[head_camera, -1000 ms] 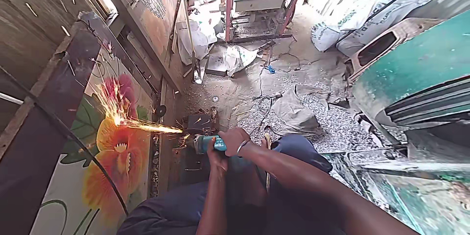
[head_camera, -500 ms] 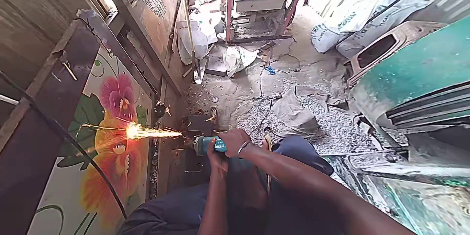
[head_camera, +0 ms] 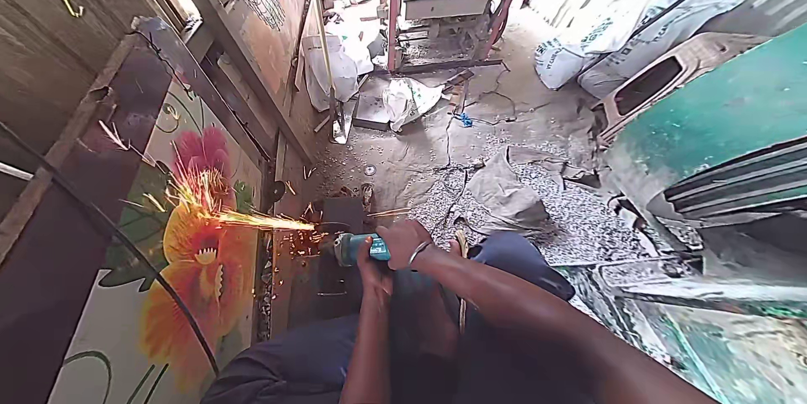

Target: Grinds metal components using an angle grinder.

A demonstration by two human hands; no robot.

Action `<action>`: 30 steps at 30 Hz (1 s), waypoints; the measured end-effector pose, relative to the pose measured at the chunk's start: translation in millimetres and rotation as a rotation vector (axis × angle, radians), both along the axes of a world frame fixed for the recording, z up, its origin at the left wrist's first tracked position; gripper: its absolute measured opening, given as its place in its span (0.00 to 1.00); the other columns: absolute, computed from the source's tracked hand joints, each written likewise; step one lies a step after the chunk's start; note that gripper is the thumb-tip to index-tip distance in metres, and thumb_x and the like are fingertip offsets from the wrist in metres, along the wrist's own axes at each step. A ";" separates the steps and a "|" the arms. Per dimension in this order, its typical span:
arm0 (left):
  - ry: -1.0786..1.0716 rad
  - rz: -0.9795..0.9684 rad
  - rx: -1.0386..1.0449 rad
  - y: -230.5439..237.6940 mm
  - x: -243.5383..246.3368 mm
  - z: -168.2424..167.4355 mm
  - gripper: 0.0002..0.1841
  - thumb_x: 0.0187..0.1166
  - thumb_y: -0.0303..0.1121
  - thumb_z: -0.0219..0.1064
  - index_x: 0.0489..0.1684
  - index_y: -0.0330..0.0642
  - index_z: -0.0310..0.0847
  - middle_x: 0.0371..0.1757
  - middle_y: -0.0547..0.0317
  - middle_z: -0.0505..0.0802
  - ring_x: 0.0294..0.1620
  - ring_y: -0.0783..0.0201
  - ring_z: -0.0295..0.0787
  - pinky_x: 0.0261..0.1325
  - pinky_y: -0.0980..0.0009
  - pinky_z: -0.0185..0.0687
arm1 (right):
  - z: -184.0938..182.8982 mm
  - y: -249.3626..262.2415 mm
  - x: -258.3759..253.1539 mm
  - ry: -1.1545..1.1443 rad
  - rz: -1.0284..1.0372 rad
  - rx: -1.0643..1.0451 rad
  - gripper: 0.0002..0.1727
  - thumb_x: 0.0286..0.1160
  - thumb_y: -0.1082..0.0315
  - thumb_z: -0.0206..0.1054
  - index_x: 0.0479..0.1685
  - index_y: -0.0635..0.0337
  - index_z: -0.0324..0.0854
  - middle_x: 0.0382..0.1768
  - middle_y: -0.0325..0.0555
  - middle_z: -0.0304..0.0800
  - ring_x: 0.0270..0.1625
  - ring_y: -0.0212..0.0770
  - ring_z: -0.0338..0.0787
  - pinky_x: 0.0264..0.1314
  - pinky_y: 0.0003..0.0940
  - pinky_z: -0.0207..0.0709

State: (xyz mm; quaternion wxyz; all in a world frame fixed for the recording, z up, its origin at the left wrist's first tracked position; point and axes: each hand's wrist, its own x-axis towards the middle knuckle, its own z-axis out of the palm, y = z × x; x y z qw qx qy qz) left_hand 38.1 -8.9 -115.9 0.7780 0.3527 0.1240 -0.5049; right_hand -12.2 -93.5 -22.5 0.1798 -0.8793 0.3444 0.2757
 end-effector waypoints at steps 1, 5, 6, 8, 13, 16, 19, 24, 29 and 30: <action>0.002 0.000 -0.005 -0.8 0.0 0.0 0.14 0.83 0.40 0.50 0.45 0.41 0.77 0.36 0.53 0.92 0.36 0.60 0.92 0.40 0.59 0.91 | -0.1 -1.1 0.4 0.000 -0.002 0.004 0.38 0.52 0.55 0.81 0.71 0.49 0.77 0.50 0.60 0.91 0.53 0.65 0.91 0.49 0.67 0.81; 0.013 0.015 -0.017 -1.3 0.6 -5.4 0.13 0.82 0.40 0.52 0.47 0.41 0.77 0.37 0.51 0.91 0.38 0.59 0.92 0.42 0.58 0.91 | -2.3 -1.4 1.2 -0.014 0.001 -0.003 0.37 0.52 0.56 0.81 0.70 0.48 0.77 0.48 0.60 0.91 0.51 0.65 0.91 0.46 0.67 0.81; 0.007 0.014 -0.014 -1.1 0.7 -6.3 0.13 0.82 0.41 0.52 0.47 0.41 0.77 0.37 0.52 0.91 0.38 0.60 0.92 0.41 0.58 0.91 | -2.8 -1.0 1.1 -0.016 0.001 -0.003 0.37 0.52 0.56 0.80 0.70 0.48 0.77 0.48 0.59 0.91 0.51 0.65 0.91 0.46 0.67 0.81; 0.003 0.014 -0.020 0.6 0.8 -7.3 0.13 0.81 0.41 0.53 0.46 0.41 0.77 0.37 0.52 0.91 0.38 0.59 0.92 0.41 0.58 0.91 | -3.1 0.5 1.0 -0.018 0.005 -0.007 0.37 0.52 0.56 0.80 0.70 0.49 0.77 0.49 0.59 0.91 0.52 0.65 0.91 0.47 0.67 0.81; 0.009 0.006 -0.017 1.8 0.3 -4.7 0.13 0.82 0.41 0.52 0.46 0.41 0.77 0.37 0.51 0.91 0.38 0.58 0.92 0.41 0.57 0.91 | -2.0 2.7 -0.9 -0.025 -0.003 -0.011 0.37 0.52 0.56 0.80 0.71 0.49 0.77 0.51 0.59 0.92 0.53 0.65 0.91 0.49 0.67 0.81; 0.005 -0.006 0.004 2.2 -1.9 -0.4 0.15 0.83 0.42 0.50 0.47 0.41 0.77 0.37 0.52 0.91 0.37 0.59 0.92 0.41 0.57 0.91 | 0.5 4.5 -3.9 -0.023 -0.015 -0.008 0.37 0.52 0.56 0.81 0.71 0.49 0.78 0.50 0.59 0.92 0.53 0.65 0.91 0.49 0.67 0.81; -0.001 -0.013 0.010 1.8 -2.4 0.3 0.15 0.84 0.42 0.49 0.48 0.42 0.76 0.37 0.53 0.91 0.38 0.60 0.92 0.41 0.58 0.91 | 2.4 4.4 -3.9 -0.014 -0.019 -0.007 0.38 0.53 0.56 0.80 0.72 0.49 0.77 0.51 0.60 0.92 0.53 0.65 0.91 0.49 0.67 0.81; -0.005 -0.009 0.002 -1.0 0.2 -1.8 0.14 0.84 0.41 0.51 0.48 0.41 0.76 0.38 0.52 0.91 0.39 0.59 0.92 0.42 0.58 0.91 | -2.1 -0.9 -0.1 -0.011 -0.012 -0.002 0.38 0.52 0.55 0.81 0.72 0.48 0.77 0.50 0.60 0.91 0.53 0.65 0.91 0.48 0.68 0.80; -0.002 0.008 -0.010 -0.9 2.9 -4.5 0.13 0.82 0.39 0.52 0.47 0.41 0.77 0.37 0.52 0.92 0.38 0.59 0.92 0.41 0.58 0.91 | -4.0 -2.6 3.1 -0.012 -0.007 0.002 0.38 0.51 0.55 0.81 0.71 0.48 0.77 0.49 0.60 0.91 0.52 0.66 0.91 0.47 0.68 0.80; -0.007 0.008 -0.006 -0.8 2.5 -4.1 0.13 0.82 0.40 0.52 0.46 0.41 0.77 0.37 0.52 0.92 0.38 0.59 0.92 0.41 0.59 0.91 | -4.2 -2.6 2.9 -0.013 -0.007 0.004 0.38 0.52 0.55 0.81 0.70 0.48 0.77 0.49 0.60 0.91 0.52 0.66 0.91 0.47 0.68 0.80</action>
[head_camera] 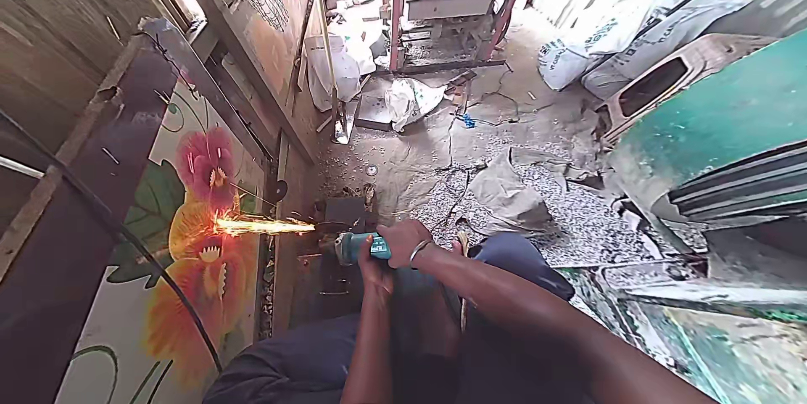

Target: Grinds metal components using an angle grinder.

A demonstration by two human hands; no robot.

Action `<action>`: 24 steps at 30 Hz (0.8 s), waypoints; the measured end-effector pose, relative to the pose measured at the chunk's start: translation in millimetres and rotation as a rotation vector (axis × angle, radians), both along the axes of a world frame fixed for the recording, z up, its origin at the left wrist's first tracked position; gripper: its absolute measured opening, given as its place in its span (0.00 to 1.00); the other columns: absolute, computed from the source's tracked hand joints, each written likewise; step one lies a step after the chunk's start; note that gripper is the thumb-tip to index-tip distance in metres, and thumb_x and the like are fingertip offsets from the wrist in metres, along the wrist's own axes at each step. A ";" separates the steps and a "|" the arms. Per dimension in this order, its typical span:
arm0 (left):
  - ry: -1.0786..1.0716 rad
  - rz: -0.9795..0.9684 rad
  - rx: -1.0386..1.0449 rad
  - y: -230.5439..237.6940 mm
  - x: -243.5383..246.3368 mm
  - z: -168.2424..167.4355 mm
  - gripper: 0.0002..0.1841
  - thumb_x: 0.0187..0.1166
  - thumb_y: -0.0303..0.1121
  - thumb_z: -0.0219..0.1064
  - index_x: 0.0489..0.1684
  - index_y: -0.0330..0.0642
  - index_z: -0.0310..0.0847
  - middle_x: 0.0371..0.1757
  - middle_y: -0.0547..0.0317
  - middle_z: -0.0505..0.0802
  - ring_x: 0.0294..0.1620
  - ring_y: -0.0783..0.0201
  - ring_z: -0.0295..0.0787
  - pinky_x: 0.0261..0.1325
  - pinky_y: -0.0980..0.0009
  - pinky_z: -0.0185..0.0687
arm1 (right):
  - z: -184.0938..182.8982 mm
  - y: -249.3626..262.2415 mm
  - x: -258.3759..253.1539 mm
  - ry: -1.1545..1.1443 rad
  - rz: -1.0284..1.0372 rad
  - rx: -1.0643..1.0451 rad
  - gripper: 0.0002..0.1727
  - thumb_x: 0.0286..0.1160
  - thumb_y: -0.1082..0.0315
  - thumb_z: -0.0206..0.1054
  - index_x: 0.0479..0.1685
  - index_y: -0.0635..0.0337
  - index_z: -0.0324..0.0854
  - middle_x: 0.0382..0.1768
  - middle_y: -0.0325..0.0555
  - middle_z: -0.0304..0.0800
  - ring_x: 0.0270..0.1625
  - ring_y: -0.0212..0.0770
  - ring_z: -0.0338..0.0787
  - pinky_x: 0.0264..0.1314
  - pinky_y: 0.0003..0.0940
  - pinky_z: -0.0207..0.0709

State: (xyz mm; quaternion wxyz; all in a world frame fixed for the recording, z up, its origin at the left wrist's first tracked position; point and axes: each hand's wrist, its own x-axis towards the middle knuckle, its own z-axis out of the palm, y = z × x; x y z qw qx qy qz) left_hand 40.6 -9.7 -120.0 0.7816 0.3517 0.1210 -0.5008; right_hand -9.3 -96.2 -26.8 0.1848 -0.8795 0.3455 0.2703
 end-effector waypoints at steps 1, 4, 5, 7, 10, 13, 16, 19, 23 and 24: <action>0.001 0.002 0.005 -0.3 -0.3 0.8 0.13 0.82 0.40 0.52 0.46 0.41 0.77 0.37 0.53 0.91 0.37 0.60 0.92 0.40 0.59 0.91 | 0.2 0.0 -0.4 -0.002 0.000 -0.001 0.37 0.52 0.55 0.81 0.70 0.49 0.77 0.49 0.60 0.91 0.52 0.66 0.91 0.47 0.68 0.81; 0.021 -0.004 0.011 1.1 -0.6 3.2 0.14 0.84 0.41 0.50 0.48 0.41 0.75 0.37 0.51 0.91 0.38 0.58 0.92 0.40 0.57 0.91 | 0.7 2.7 -2.0 -0.010 0.002 -0.011 0.37 0.52 0.55 0.81 0.69 0.49 0.77 0.49 0.60 0.91 0.52 0.65 0.91 0.48 0.67 0.80; 0.027 -0.007 0.014 1.6 -0.7 4.2 0.15 0.85 0.42 0.50 0.49 0.41 0.75 0.38 0.51 0.91 0.38 0.57 0.92 0.40 0.56 0.90 | 1.0 3.3 -2.5 -0.010 0.005 -0.013 0.37 0.52 0.55 0.81 0.70 0.49 0.77 0.50 0.60 0.91 0.53 0.65 0.91 0.49 0.67 0.80; 0.031 -0.011 0.021 2.8 -1.6 6.6 0.15 0.85 0.42 0.50 0.49 0.41 0.76 0.38 0.51 0.91 0.38 0.57 0.92 0.41 0.55 0.91 | 2.5 4.8 -3.9 -0.007 0.009 -0.015 0.37 0.52 0.55 0.80 0.69 0.50 0.77 0.50 0.60 0.91 0.52 0.65 0.91 0.49 0.67 0.80; 0.025 -0.013 0.034 2.3 -3.2 8.0 0.15 0.85 0.42 0.49 0.48 0.42 0.76 0.37 0.52 0.91 0.38 0.58 0.92 0.40 0.57 0.90 | 3.4 5.0 -5.0 -0.002 0.004 -0.008 0.38 0.52 0.55 0.81 0.70 0.50 0.77 0.50 0.60 0.91 0.53 0.65 0.91 0.49 0.67 0.80; 0.023 -0.017 0.031 1.5 -3.4 5.2 0.15 0.85 0.42 0.49 0.48 0.42 0.75 0.38 0.52 0.91 0.38 0.58 0.91 0.40 0.56 0.90 | 4.5 3.7 -4.4 0.006 0.002 0.003 0.38 0.52 0.55 0.81 0.71 0.50 0.77 0.50 0.61 0.91 0.53 0.66 0.91 0.50 0.67 0.80; 0.007 -0.024 0.050 0.5 -2.6 7.8 0.15 0.86 0.42 0.49 0.47 0.42 0.76 0.37 0.52 0.91 0.37 0.58 0.92 0.40 0.57 0.90 | 3.3 1.5 -2.8 0.005 -0.003 0.007 0.37 0.52 0.55 0.81 0.71 0.49 0.77 0.51 0.60 0.91 0.54 0.65 0.91 0.49 0.68 0.80; 0.014 -0.019 0.033 0.2 -2.0 8.2 0.14 0.84 0.41 0.50 0.46 0.42 0.77 0.36 0.52 0.91 0.37 0.59 0.92 0.39 0.58 0.91 | 2.1 0.7 -1.4 0.003 0.002 0.005 0.38 0.52 0.56 0.81 0.71 0.50 0.77 0.50 0.60 0.91 0.53 0.65 0.91 0.49 0.68 0.80; 0.006 -0.013 0.021 0.2 -0.4 5.4 0.15 0.84 0.41 0.50 0.47 0.41 0.76 0.37 0.52 0.91 0.37 0.59 0.92 0.39 0.58 0.91 | 2.7 1.7 -0.4 0.002 0.003 -0.001 0.37 0.53 0.56 0.80 0.71 0.48 0.76 0.50 0.60 0.91 0.52 0.65 0.91 0.50 0.67 0.80; 0.005 -0.011 0.019 0.3 -0.5 4.6 0.15 0.84 0.41 0.50 0.47 0.41 0.77 0.37 0.51 0.91 0.37 0.59 0.92 0.39 0.58 0.91 | 2.9 2.2 -0.7 0.001 0.002 -0.002 0.37 0.53 0.56 0.80 0.71 0.48 0.76 0.49 0.60 0.91 0.52 0.65 0.91 0.49 0.67 0.80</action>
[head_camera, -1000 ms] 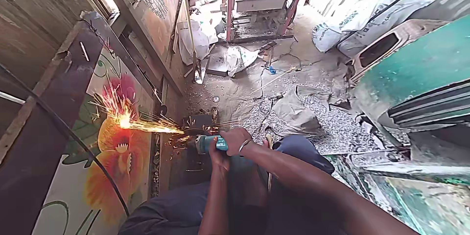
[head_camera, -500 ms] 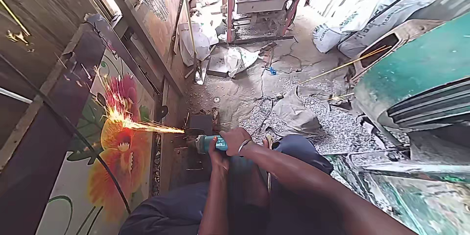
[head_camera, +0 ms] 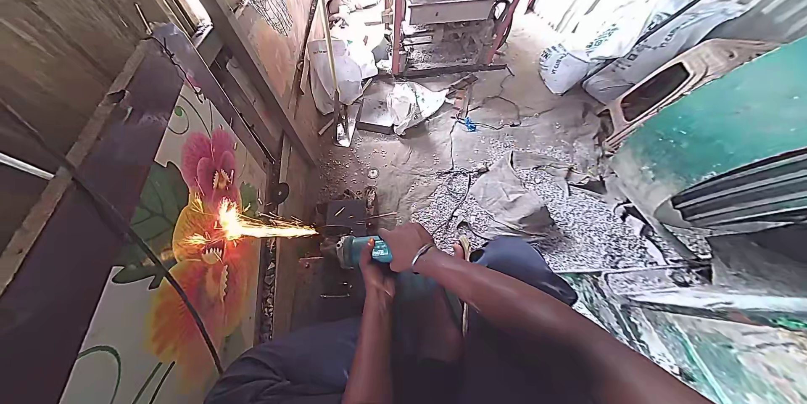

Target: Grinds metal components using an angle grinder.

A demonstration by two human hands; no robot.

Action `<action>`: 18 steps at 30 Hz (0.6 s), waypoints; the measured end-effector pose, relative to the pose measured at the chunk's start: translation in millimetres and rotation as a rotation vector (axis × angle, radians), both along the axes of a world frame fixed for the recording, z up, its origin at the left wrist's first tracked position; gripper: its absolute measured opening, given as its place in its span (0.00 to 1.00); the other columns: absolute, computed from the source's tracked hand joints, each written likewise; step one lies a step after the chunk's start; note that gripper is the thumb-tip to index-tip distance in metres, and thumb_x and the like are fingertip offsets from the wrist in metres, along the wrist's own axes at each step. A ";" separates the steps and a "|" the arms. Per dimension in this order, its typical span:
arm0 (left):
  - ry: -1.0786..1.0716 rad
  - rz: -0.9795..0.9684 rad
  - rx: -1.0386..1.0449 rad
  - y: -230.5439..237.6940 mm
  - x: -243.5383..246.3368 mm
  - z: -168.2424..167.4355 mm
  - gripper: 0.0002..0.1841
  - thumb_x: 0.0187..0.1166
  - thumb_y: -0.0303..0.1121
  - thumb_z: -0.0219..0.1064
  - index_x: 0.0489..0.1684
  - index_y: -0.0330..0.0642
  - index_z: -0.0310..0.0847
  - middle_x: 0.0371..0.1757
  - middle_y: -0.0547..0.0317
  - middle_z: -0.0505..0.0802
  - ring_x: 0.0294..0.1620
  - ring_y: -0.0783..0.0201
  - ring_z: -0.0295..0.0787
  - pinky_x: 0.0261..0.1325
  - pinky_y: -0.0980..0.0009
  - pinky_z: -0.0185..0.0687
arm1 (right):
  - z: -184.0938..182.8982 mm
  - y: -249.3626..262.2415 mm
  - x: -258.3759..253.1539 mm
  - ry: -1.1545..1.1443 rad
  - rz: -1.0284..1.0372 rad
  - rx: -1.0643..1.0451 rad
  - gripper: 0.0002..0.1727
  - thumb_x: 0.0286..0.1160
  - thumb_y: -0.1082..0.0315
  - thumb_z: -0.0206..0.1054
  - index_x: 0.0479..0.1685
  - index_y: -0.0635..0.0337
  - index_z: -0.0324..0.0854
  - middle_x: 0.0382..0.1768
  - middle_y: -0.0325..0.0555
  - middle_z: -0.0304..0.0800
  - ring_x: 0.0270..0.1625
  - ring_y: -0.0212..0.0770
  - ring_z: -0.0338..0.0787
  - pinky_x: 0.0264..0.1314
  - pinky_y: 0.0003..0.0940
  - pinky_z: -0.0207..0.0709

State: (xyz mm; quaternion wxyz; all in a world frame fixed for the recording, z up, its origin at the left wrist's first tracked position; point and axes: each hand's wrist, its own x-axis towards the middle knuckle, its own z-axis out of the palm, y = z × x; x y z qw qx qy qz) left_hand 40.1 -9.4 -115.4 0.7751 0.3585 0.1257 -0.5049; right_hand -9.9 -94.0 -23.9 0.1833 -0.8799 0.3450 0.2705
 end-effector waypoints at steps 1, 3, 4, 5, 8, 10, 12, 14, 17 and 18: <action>0.000 0.000 0.000 0.4 -0.4 -0.3 0.15 0.84 0.41 0.50 0.47 0.41 0.77 0.37 0.52 0.92 0.37 0.59 0.92 0.39 0.58 0.91 | 0.1 0.7 -0.4 0.000 -0.002 0.000 0.37 0.53 0.56 0.80 0.71 0.48 0.76 0.50 0.60 0.91 0.52 0.65 0.91 0.49 0.67 0.80; -0.004 -0.003 0.009 0.5 -1.2 2.1 0.15 0.86 0.41 0.48 0.47 0.41 0.76 0.37 0.52 0.91 0.37 0.59 0.92 0.40 0.58 0.91 | 0.8 0.8 -1.0 0.000 -0.004 -0.002 0.37 0.53 0.56 0.80 0.71 0.49 0.77 0.50 0.60 0.91 0.53 0.65 0.91 0.49 0.67 0.80; -0.010 -0.005 0.018 0.7 -1.6 3.6 0.15 0.87 0.41 0.47 0.47 0.41 0.76 0.36 0.52 0.91 0.37 0.59 0.92 0.40 0.59 0.91 | 1.5 1.2 -1.4 0.002 -0.005 0.000 0.38 0.53 0.56 0.80 0.72 0.48 0.77 0.51 0.60 0.91 0.53 0.65 0.91 0.50 0.68 0.80; -0.014 -0.010 0.024 1.3 -2.0 4.4 0.15 0.87 0.41 0.47 0.47 0.41 0.76 0.36 0.52 0.91 0.37 0.59 0.92 0.40 0.59 0.91 | 2.0 1.9 -2.2 0.001 -0.007 0.000 0.38 0.53 0.55 0.80 0.72 0.48 0.77 0.52 0.60 0.91 0.54 0.65 0.91 0.50 0.68 0.80; -0.013 -0.015 0.020 1.8 -3.4 3.2 0.15 0.87 0.41 0.48 0.47 0.41 0.76 0.36 0.52 0.91 0.37 0.59 0.92 0.40 0.59 0.90 | 2.2 3.0 -5.0 -0.004 -0.005 -0.007 0.38 0.53 0.55 0.81 0.72 0.49 0.77 0.51 0.61 0.91 0.54 0.66 0.91 0.50 0.68 0.80; 0.010 0.002 0.007 1.2 -4.0 3.1 0.14 0.85 0.40 0.50 0.46 0.41 0.76 0.36 0.52 0.91 0.36 0.60 0.92 0.39 0.59 0.91 | 2.8 3.1 -5.1 0.003 -0.003 -0.012 0.38 0.54 0.54 0.81 0.71 0.50 0.77 0.50 0.61 0.91 0.53 0.66 0.91 0.50 0.67 0.81; 0.016 0.005 0.005 0.9 -3.5 3.4 0.13 0.84 0.40 0.51 0.45 0.41 0.77 0.35 0.53 0.91 0.35 0.60 0.92 0.38 0.60 0.91 | 2.1 2.3 -3.9 0.009 -0.003 -0.014 0.38 0.54 0.54 0.81 0.72 0.50 0.77 0.50 0.61 0.91 0.53 0.65 0.91 0.49 0.67 0.81; 0.010 -0.003 -0.005 1.5 -2.5 2.7 0.13 0.84 0.39 0.51 0.45 0.41 0.77 0.35 0.53 0.91 0.35 0.61 0.92 0.38 0.60 0.91 | 0.8 1.6 -2.7 0.008 -0.005 -0.015 0.38 0.53 0.55 0.81 0.71 0.49 0.77 0.50 0.61 0.92 0.53 0.65 0.91 0.49 0.67 0.81; 0.014 0.002 -0.019 -0.3 -2.3 2.0 0.13 0.84 0.39 0.51 0.44 0.41 0.77 0.34 0.53 0.92 0.35 0.61 0.92 0.39 0.61 0.91 | 1.7 -0.4 -2.0 0.007 -0.002 -0.014 0.38 0.52 0.55 0.81 0.71 0.49 0.77 0.50 0.60 0.92 0.54 0.65 0.91 0.48 0.67 0.81; 0.023 0.008 -0.021 0.0 -2.2 1.7 0.13 0.83 0.39 0.51 0.44 0.41 0.77 0.34 0.52 0.92 0.35 0.60 0.92 0.39 0.60 0.91 | 1.3 -0.2 -1.8 0.008 -0.004 -0.013 0.38 0.52 0.55 0.81 0.71 0.49 0.77 0.50 0.60 0.91 0.54 0.66 0.91 0.48 0.67 0.81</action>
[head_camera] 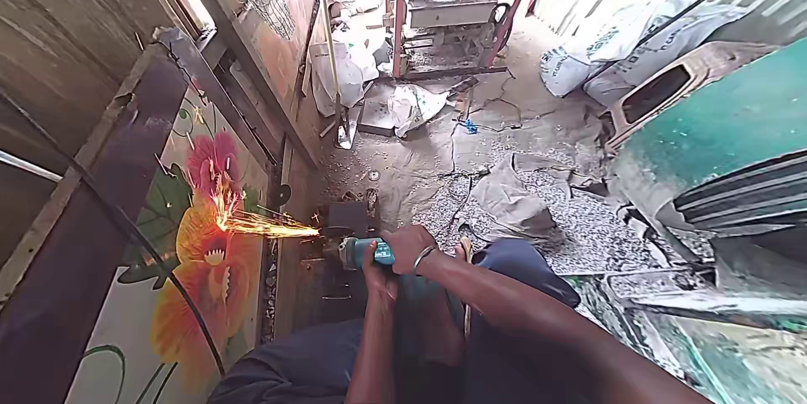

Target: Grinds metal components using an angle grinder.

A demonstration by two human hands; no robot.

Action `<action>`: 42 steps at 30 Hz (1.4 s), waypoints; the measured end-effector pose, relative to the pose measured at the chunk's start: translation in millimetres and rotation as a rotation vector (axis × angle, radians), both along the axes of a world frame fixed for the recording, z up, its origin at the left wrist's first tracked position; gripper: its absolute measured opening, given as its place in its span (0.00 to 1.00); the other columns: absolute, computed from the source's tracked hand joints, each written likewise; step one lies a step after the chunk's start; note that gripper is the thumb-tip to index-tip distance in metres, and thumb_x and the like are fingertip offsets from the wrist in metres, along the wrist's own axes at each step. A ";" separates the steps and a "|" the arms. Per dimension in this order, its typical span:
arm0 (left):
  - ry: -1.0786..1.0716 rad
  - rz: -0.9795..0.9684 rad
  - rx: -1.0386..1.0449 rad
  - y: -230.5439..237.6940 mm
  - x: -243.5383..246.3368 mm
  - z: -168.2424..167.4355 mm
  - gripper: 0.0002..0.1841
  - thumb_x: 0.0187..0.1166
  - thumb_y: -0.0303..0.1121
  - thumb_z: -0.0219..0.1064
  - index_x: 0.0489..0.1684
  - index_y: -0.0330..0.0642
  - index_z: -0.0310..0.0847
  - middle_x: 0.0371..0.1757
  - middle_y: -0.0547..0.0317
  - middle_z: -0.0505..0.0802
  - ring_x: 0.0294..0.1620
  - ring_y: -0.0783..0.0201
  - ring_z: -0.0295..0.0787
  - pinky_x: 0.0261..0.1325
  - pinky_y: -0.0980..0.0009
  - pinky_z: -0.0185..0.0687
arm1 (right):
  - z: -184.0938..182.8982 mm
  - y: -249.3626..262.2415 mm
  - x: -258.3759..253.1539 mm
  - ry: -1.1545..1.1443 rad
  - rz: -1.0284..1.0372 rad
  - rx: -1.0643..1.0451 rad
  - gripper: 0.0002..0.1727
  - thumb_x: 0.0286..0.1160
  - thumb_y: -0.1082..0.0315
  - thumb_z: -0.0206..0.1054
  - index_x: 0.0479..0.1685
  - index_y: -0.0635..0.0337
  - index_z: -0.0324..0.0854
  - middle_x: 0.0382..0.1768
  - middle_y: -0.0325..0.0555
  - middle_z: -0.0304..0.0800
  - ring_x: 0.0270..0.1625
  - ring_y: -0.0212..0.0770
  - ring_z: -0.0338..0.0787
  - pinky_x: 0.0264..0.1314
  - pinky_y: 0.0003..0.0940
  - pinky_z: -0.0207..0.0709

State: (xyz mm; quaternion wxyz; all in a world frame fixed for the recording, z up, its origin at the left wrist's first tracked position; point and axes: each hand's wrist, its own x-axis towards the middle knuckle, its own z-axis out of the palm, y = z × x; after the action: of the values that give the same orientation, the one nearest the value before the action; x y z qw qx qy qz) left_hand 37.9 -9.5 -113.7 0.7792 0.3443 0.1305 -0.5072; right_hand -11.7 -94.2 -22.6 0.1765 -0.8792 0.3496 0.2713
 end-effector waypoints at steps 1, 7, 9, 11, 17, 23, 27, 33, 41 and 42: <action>0.005 0.004 0.002 0.1 0.3 0.1 0.13 0.84 0.40 0.51 0.45 0.40 0.77 0.35 0.52 0.91 0.35 0.59 0.92 0.39 0.59 0.91 | -1.1 0.2 0.4 -0.002 0.000 -0.002 0.38 0.51 0.55 0.81 0.71 0.48 0.77 0.50 0.60 0.91 0.53 0.66 0.91 0.48 0.67 0.81; -0.014 0.013 -0.009 1.3 0.4 1.1 0.14 0.83 0.39 0.49 0.44 0.41 0.77 0.35 0.52 0.92 0.36 0.60 0.92 0.39 0.60 0.91 | 0.7 2.5 0.8 -0.004 0.014 -0.001 0.37 0.53 0.56 0.80 0.71 0.49 0.77 0.51 0.61 0.91 0.54 0.66 0.91 0.49 0.67 0.81; -0.023 0.004 -0.009 1.9 0.1 2.3 0.14 0.83 0.40 0.50 0.45 0.41 0.77 0.35 0.52 0.92 0.36 0.60 0.92 0.39 0.59 0.91 | 0.3 2.8 -0.2 -0.009 0.014 -0.003 0.38 0.53 0.56 0.80 0.71 0.49 0.77 0.50 0.61 0.91 0.53 0.66 0.91 0.49 0.68 0.81; -0.020 -0.002 0.000 3.1 -0.7 1.5 0.14 0.84 0.40 0.49 0.46 0.41 0.76 0.36 0.52 0.91 0.37 0.59 0.92 0.40 0.58 0.91 | -0.8 4.0 -1.9 -0.010 0.007 -0.002 0.38 0.52 0.55 0.80 0.72 0.49 0.77 0.51 0.61 0.91 0.53 0.66 0.91 0.49 0.68 0.81; -0.014 -0.010 0.021 1.5 -0.8 2.2 0.14 0.84 0.41 0.50 0.45 0.41 0.77 0.35 0.53 0.91 0.36 0.60 0.92 0.40 0.59 0.91 | -1.4 2.2 -1.8 -0.001 -0.008 0.010 0.40 0.52 0.55 0.81 0.74 0.48 0.76 0.52 0.62 0.91 0.54 0.67 0.91 0.49 0.70 0.80; -0.015 -0.005 0.033 -0.9 1.6 -1.3 0.14 0.85 0.41 0.51 0.49 0.41 0.76 0.38 0.53 0.91 0.39 0.60 0.92 0.43 0.58 0.90 | -1.3 -0.7 1.1 -0.008 0.001 0.003 0.37 0.53 0.55 0.80 0.70 0.49 0.77 0.49 0.61 0.91 0.52 0.66 0.91 0.48 0.68 0.80; -0.032 -0.001 0.009 0.2 2.9 -7.0 0.14 0.82 0.40 0.51 0.48 0.41 0.76 0.38 0.52 0.91 0.39 0.59 0.92 0.43 0.58 0.91 | -1.5 0.8 1.7 -0.015 0.002 0.009 0.38 0.53 0.56 0.80 0.72 0.48 0.77 0.51 0.62 0.91 0.54 0.67 0.91 0.50 0.69 0.80; -0.043 -0.011 0.024 1.9 1.1 -2.0 0.14 0.85 0.41 0.50 0.47 0.41 0.76 0.37 0.53 0.91 0.37 0.60 0.92 0.41 0.59 0.91 | 0.7 3.8 -1.3 -0.017 -0.010 0.007 0.37 0.53 0.55 0.81 0.71 0.48 0.78 0.51 0.61 0.91 0.54 0.66 0.91 0.50 0.69 0.81; -0.036 -0.025 0.037 1.9 0.1 -0.6 0.15 0.85 0.42 0.50 0.48 0.41 0.76 0.38 0.53 0.91 0.38 0.60 0.92 0.42 0.59 0.90 | 0.1 2.0 -1.0 0.000 0.002 0.003 0.37 0.53 0.54 0.81 0.70 0.49 0.78 0.50 0.61 0.92 0.53 0.66 0.91 0.49 0.68 0.80; -0.030 -0.025 0.038 1.2 0.3 -0.4 0.15 0.85 0.42 0.50 0.48 0.41 0.76 0.37 0.53 0.91 0.38 0.60 0.92 0.42 0.59 0.90 | -0.1 1.3 -0.6 0.003 0.003 0.002 0.37 0.52 0.54 0.81 0.70 0.49 0.78 0.49 0.61 0.92 0.52 0.66 0.91 0.49 0.68 0.80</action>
State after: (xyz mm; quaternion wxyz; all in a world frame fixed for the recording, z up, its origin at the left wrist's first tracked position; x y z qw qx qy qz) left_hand 38.2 -8.3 -114.1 0.7680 0.3681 0.1239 -0.5092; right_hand -12.3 -92.9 -22.8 0.1765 -0.8792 0.3483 0.2731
